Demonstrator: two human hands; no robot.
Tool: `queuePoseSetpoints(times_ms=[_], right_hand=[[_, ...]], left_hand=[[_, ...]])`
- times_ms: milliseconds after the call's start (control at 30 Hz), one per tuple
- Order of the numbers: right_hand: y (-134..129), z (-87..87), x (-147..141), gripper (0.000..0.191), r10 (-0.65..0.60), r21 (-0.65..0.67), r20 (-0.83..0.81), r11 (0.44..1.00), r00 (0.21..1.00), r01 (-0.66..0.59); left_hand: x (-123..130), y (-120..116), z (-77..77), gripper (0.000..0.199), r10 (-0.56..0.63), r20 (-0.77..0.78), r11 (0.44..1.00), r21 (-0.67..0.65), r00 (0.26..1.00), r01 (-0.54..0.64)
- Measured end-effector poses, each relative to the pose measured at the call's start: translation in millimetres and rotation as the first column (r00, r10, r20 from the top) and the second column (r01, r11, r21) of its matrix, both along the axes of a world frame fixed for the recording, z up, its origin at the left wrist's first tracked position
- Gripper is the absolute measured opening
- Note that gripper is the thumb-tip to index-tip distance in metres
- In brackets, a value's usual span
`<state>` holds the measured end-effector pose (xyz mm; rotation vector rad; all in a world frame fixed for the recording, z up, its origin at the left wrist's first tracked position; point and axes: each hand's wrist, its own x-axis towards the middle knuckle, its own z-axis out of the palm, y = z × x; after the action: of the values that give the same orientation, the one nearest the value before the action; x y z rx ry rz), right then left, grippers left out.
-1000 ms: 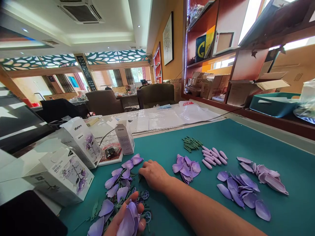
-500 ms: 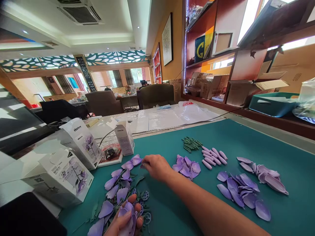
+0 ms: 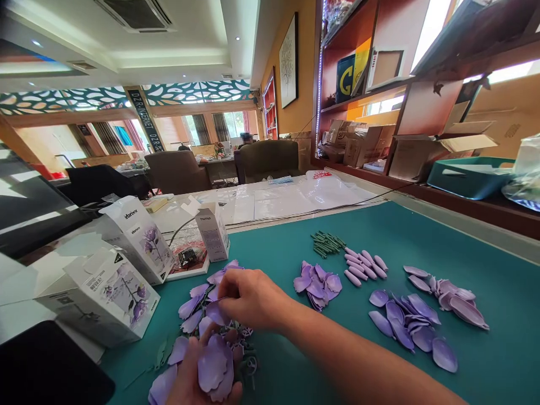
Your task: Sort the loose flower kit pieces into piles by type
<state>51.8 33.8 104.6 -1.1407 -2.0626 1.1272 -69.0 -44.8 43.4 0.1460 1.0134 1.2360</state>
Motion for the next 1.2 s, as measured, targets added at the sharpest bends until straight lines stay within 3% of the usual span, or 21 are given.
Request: queuePoseSetpoints(times_ms=[133, 267, 500, 667, 967, 1200], right_hand=[[-11, 5.4, -4, 0.002, 0.059, -0.009, 0.122, 0.998, 0.991, -0.058], [-6, 1.8, -4, 0.011, 0.041, 0.078, 0.154, 0.996, 0.987, -0.054], [46, -53.7, 8, 0.026, -0.168, 0.29, 0.217, 0.952, 0.962, 0.101], [66, -82.3, 2, 0.038, -0.208, 0.407, 0.357, 0.912, 0.911, 0.05], [87, -84.3, -26, 0.033, -0.173, 0.465, 0.495, 0.881, 0.852, -0.091], [73, -83.4, -23, 0.026, -0.193, 0.477, 0.587, 0.867, 0.786, -0.143]], left_hand=[[3, -3, 5.9, 0.045, 0.0, 0.093, 0.999, 0.032, 0.996, -0.003], [3, -3, 11.4, 0.04, 0.01, 0.066, 1.0, -0.01, 0.998, -0.009], [-2, -5, 5.2, 0.045, -0.087, 0.001, 0.996, -0.02, 0.996, 0.087], [1, -9, 3.7, 0.037, -0.113, 0.035, 0.993, 0.028, 0.993, 0.113], [5, -8, 9.3, 0.017, -0.106, 0.007, 0.994, 0.028, 0.994, 0.106], [8, -10, 16.9, 0.016, -0.112, 0.002, 0.994, 0.012, 0.994, 0.112]])
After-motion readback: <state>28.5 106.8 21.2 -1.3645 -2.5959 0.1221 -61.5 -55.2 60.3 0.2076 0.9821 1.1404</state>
